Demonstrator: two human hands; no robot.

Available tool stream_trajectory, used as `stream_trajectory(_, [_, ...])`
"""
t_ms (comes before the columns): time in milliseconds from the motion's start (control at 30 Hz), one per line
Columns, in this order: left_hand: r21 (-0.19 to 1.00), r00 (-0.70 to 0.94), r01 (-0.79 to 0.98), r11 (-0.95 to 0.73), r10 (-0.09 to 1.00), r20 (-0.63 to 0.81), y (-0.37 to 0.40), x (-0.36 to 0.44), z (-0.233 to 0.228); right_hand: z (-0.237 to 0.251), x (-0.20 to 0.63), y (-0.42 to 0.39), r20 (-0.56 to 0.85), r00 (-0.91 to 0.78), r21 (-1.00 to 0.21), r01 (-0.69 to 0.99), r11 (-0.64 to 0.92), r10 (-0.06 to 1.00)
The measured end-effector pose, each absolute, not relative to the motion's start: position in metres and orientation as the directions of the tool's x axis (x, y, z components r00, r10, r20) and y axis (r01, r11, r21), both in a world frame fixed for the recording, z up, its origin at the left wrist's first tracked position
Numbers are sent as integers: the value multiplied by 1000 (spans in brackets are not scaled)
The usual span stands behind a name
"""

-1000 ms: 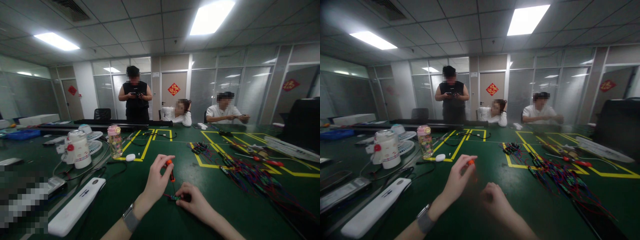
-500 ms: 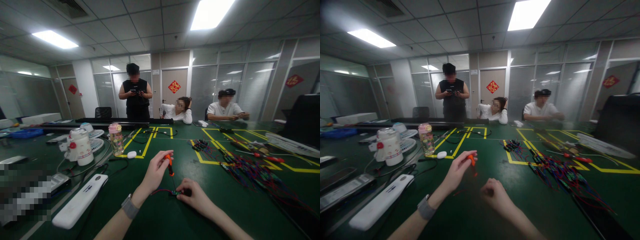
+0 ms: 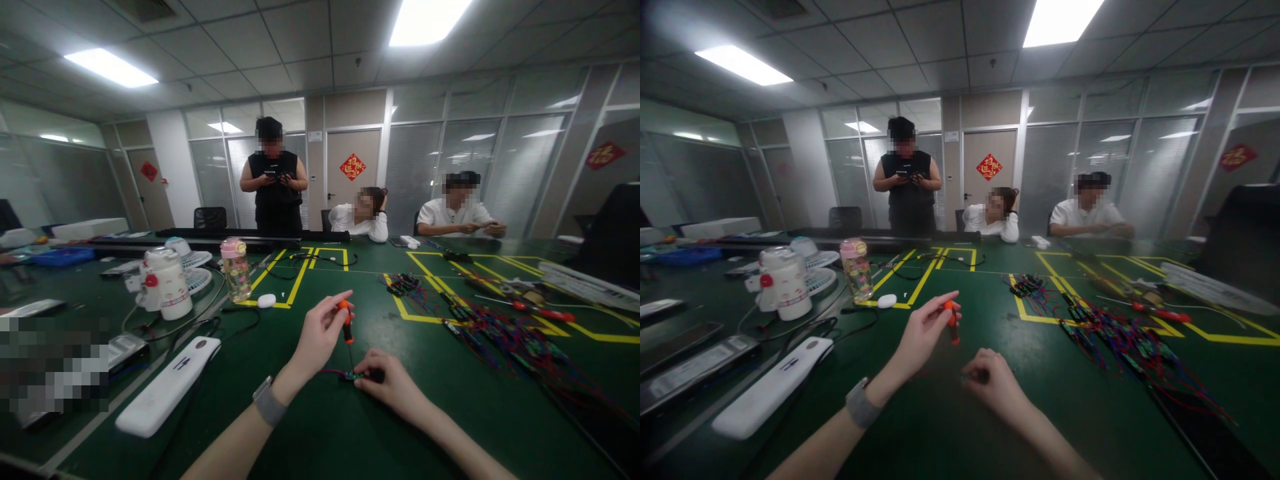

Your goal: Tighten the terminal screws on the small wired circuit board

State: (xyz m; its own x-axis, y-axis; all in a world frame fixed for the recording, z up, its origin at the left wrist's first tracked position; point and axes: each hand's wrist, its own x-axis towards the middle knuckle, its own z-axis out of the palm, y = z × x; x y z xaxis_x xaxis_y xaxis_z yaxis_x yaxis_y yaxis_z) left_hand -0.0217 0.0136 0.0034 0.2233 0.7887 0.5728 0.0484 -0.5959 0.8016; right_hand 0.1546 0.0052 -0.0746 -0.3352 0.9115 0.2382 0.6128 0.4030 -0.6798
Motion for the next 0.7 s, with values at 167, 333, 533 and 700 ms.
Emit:
stream_trajectory(167, [735, 82, 220, -641, 763, 641, 13, -22, 3, -74, 154, 4, 241, -334, -682, 610, 404, 911])
stream_trajectory(333, [796, 259, 29, -604, 774, 577, 11, -20, 2, -72, 154, 3, 236, -338, -675, 618, 404, 911])
stream_trajectory(533, [677, 32, 263, -687, 708, 705, 12, -12, -7, -75, 154, 4, 243, -329, -676, 617, 403, 912])
stream_trajectory(700, [697, 219, 146, -702, 710, 669, 11, -15, 1, -75, 155, 5, 237, -337, -679, 614, 404, 911])
